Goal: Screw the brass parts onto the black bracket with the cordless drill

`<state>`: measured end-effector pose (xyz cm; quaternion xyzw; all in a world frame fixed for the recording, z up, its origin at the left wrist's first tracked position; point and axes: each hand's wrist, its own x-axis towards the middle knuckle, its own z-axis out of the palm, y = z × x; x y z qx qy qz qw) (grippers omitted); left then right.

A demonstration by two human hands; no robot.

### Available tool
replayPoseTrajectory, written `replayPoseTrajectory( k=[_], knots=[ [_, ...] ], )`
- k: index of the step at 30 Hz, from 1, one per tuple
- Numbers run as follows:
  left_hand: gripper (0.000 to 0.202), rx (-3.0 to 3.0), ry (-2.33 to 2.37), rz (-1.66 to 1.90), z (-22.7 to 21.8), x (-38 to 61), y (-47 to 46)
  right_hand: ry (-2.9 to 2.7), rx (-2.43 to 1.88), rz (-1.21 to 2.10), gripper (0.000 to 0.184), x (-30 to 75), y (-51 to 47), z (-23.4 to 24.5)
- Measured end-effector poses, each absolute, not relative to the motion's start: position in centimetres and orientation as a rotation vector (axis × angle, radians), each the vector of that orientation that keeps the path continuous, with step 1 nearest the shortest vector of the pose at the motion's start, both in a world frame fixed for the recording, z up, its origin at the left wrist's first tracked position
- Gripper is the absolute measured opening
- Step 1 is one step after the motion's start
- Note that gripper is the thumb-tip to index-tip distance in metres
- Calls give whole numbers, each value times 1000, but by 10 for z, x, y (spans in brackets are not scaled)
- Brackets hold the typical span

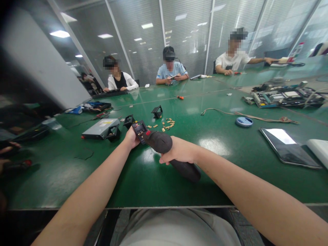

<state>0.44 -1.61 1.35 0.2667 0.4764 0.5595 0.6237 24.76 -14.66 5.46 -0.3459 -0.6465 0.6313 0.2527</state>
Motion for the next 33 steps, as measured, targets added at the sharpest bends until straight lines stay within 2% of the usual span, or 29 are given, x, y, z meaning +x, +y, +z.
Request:
replayPoseTrajectory(
  k=[33],
  knots=[
    [31, 607, 1108, 1281, 12, 3, -15, -1786, -977, 1712, 26, 248, -150, 60]
  ],
)
